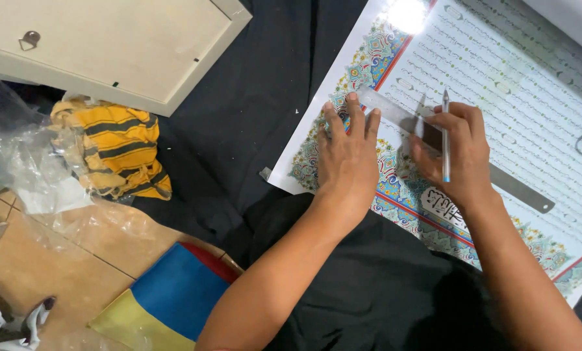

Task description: Measuring dimensions of a calligraphic artwork using a tape measure and a metal ruler, then marking cutting lines with a pen.

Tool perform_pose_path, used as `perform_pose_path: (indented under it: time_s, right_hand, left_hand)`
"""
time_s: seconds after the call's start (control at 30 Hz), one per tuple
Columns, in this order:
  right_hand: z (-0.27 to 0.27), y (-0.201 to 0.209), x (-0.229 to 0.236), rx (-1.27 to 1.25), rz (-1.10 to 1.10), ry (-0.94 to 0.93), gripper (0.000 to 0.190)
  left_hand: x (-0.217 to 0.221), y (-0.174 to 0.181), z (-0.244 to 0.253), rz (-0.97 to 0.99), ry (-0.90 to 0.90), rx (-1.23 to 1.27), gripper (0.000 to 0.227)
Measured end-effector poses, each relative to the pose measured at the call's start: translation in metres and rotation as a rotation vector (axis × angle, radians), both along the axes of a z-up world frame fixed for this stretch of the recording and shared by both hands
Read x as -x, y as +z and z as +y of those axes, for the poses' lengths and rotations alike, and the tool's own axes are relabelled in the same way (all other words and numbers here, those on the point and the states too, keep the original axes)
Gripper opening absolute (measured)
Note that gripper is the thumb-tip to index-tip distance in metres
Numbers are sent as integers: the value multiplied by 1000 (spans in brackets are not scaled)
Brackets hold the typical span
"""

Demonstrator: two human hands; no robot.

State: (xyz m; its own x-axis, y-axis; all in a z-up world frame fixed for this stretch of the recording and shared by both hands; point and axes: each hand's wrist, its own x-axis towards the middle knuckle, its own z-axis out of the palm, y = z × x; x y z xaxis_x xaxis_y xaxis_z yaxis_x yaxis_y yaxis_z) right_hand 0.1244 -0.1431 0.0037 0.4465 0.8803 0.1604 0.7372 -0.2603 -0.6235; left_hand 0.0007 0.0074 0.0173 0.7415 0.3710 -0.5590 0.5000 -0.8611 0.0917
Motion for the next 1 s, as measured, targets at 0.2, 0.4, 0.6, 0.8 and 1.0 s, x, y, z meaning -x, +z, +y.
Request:
perform_pose_path:
  time_s: [0.2,0.4,0.6,0.8,1.0]
  right_hand:
    - [-6,-9,2,-14,-56,-4,43]
    - [-5,-9,6,-21,-74,-24,39]
    - [-4,-9,5,-48,-86,-9,37]
    - [-1,-4,8,-21,-87,-19,37]
    - [31,22,30,-66,339,-189,29]
  left_hand:
    - [-1,2,0,4,8,5,66]
    - [0,-1,-3,-32,32,-31,62]
    - [-1,1,-2,4,20,3,67]
    - [-1,-2,-6,11,30,-28,63]
    - [-1,-7,-12,0,64,-86,61]
